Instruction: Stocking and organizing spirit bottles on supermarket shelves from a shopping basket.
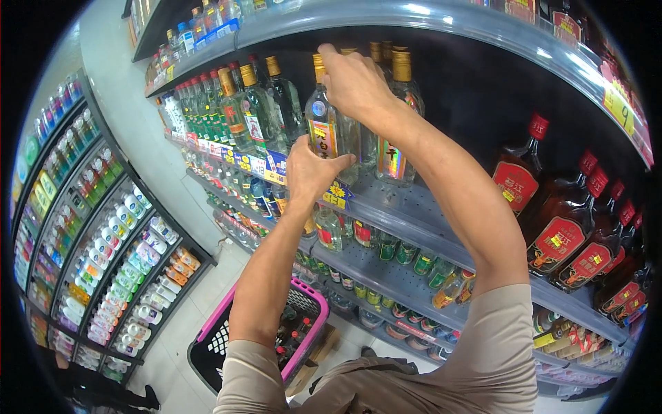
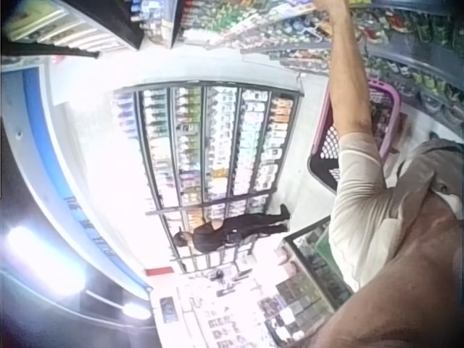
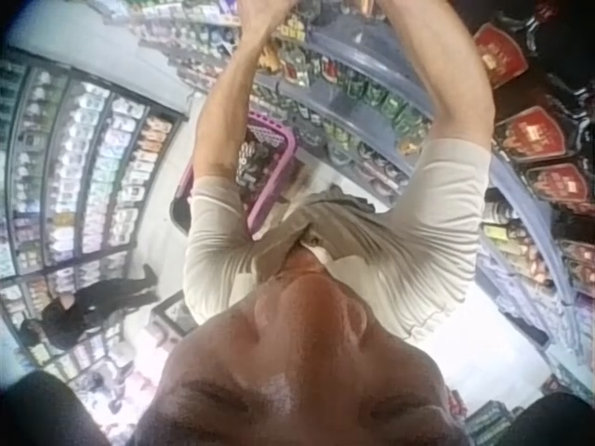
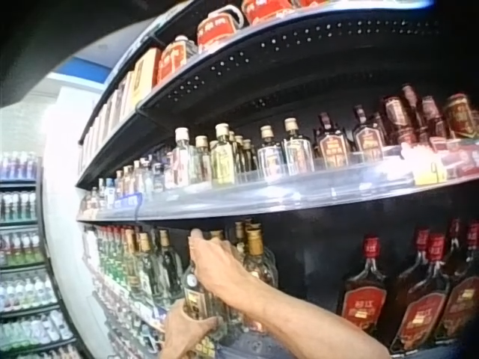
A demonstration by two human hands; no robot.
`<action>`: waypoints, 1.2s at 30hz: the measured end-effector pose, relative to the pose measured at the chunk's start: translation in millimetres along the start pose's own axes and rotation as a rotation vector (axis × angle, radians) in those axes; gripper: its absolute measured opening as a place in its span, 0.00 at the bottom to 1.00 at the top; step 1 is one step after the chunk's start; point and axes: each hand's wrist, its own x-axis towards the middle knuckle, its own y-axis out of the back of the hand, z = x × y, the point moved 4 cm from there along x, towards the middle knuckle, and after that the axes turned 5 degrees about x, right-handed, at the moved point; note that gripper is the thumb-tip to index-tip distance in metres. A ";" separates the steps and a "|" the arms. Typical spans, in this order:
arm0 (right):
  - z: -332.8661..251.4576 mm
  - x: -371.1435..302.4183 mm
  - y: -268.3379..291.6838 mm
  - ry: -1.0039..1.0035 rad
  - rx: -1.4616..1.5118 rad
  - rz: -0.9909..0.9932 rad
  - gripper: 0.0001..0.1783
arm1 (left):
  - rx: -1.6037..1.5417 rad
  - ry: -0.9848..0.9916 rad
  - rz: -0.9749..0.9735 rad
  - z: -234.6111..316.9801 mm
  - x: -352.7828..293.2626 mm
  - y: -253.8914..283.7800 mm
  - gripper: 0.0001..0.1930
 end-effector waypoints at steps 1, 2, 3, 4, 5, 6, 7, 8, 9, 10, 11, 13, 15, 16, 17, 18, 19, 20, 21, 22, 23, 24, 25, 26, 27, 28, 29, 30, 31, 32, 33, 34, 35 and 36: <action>-0.5 0.2 -0.2 0.007 0.003 -0.004 0.20 | -0.011 0.011 -0.021 -1.3 0.1 -0.4 0.31; -0.6 0.3 -0.7 0.000 -0.001 -0.014 0.21 | -0.011 0.013 -0.014 -2.4 -0.3 -0.3 0.31; -0.6 0.5 -1.2 -0.009 -0.005 -0.023 0.22 | 0.008 -0.006 0.006 -2.5 -0.8 -0.2 0.32; -1.2 1.0 -1.2 -0.005 -0.003 -0.021 0.22 | 0.019 -0.031 0.024 -2.5 -1.2 0.0 0.32; -1.2 0.7 -1.7 -0.013 -0.004 -0.028 0.22 | 0.030 -0.027 0.029 -3.7 -0.7 -0.1 0.32; -0.8 0.7 -2.0 -0.029 -0.010 -0.035 0.23 | 0.052 -0.030 0.015 -4.5 0.0 -1.1 0.34; -1.4 0.7 -1.9 -0.019 -0.005 -0.035 0.23 | 0.066 -0.038 -0.001 -5.3 0.5 -1.9 0.35; -1.0 0.4 -1.9 -0.034 -0.016 -0.040 0.23 | 0.077 -0.032 0.006 -6.6 0.8 -1.6 0.35; -0.8 0.5 -1.8 -0.049 -0.026 -0.046 0.24 | 0.081 -0.027 -0.018 -7.8 1.0 -2.7 0.37; -1.3 0.5 -1.5 -0.045 -0.024 -0.045 0.24 | 0.075 -0.033 -0.039 -8.5 1.5 -3.5 0.38; -1.0 0.4 -1.5 -0.059 -0.029 -0.057 0.24 | 0.086 -0.022 -0.037 -9.7 2.1 -3.9 0.38; -1.3 -0.2 -1.1 -0.067 -0.035 -0.069 0.24 | 0.061 -0.027 -0.065 -11.0 2.7 -5.8 0.39; -2.0 -1.4 -0.5 -0.072 -0.045 -0.073 0.25 | 0.079 -0.057 -0.049 -11.7 2.2 -5.0 0.38; -2.6 -1.9 -0.3 -0.068 -0.044 -0.073 0.25 | 0.088 -0.102 -0.043 -10.6 1.7 -4.6 0.38; -2.7 -2.6 -0.2 -0.076 -0.058 -0.071 0.26 | 0.095 -0.091 -0.040 -11.5 1.1 -4.5 0.38; -2.7 -3.0 0.1 -0.087 -0.071 -0.067 0.26 | 0.092 -0.106 -0.036 -10.8 0.8 -3.9 0.38; -3.3 -2.8 -0.1 -0.086 -0.069 -0.069 0.26 | 0.086 -0.111 -0.048 -10.6 0.1 -3.7 0.38; -3.4 -2.5 -0.6 -0.095 -0.065 -0.077 0.26 | 0.089 -0.116 -0.032 -9.9 -0.3 -2.5 0.38; -3.4 -1.8 -0.8 -0.104 -0.061 -0.083 0.27 | 0.108 -0.087 -0.049 -10.0 0.7 -2.4 0.38; -3.5 -1.3 -0.7 -0.103 -0.061 -0.084 0.27 | 0.120 -0.066 -0.061 -9.7 1.7 -2.0 0.37; -3.4 -0.7 -0.9 -0.105 -0.065 -0.097 0.27 | 0.125 -0.059 -0.066 -9.0 2.4 -1.0 0.37; -3.2 -0.3 -1.2 -0.110 -0.068 -0.108 0.27 | 0.134 -0.056 -0.075 -8.5 2.9 -0.4 0.37; -3.3 -0.4 -1.2 -0.112 -0.069 -0.108 0.27 | 0.141 -0.059 -0.084 -7.7 2.9 -0.1 0.37; -3.6 -0.6 -0.8 -0.102 -0.074 -0.094 0.27 | 0.142 -0.054 -0.091 -7.4 3.5 -0.4 0.37; -4.1 -0.6 -0.1 -0.092 -0.079 -0.078 0.27 | 0.148 -0.049 -0.100 -7.2 4.3 -0.4 0.37; -4.0 -0.9 0.0 -0.095 -0.080 -0.078 0.27 | 0.150 -0.045 -0.107 -7.5 4.2 -0.6 0.37; -3.9 -1.3 -0.4 -0.100 -0.082 -0.087 0.27 | 0.153 -0.042 -0.109 -7.8 3.5 -1.2 0.37; -3.9 -1.4 -0.7 -0.105 -0.084 -0.096 0.27 | 0.160 -0.048 -0.088 -7.7 3.1 -0.8 0.37; -3.9 -1.5 -0.6 -0.108 -0.085 -0.097 0.27 | 0.166 -0.059 -0.070 -7.3 2.6 -0.7 0.38; -4.0 -1.6 -0.7 -0.103 -0.081 -0.103 0.27 | 0.167 -0.055 -0.072 -7.5 2.6 -0.9 0.38; -4.0 -1.4 -0.7 -0.099 -0.078 -0.109 0.27 | 0.181 -0.069 -0.060 -6.9 3.2 -0.1 0.38; -3.6 -1.6 -0.8 -0.105 -0.078 -0.111 0.27 | 0.198 -0.078 -0.060 -6.5 3.3 0.2 0.39; -3.9 -1.6 -0.5 -0.093 -0.077 -0.102 0.27 | 0.197 -0.083 -0.054 -6.0 3.7 0.9 0.39; -4.1 -1.6 -0.2 -0.082 -0.075 -0.092 0.27 | 0.212 -0.083 -0.065 -5.8 4.4 1.3 0.39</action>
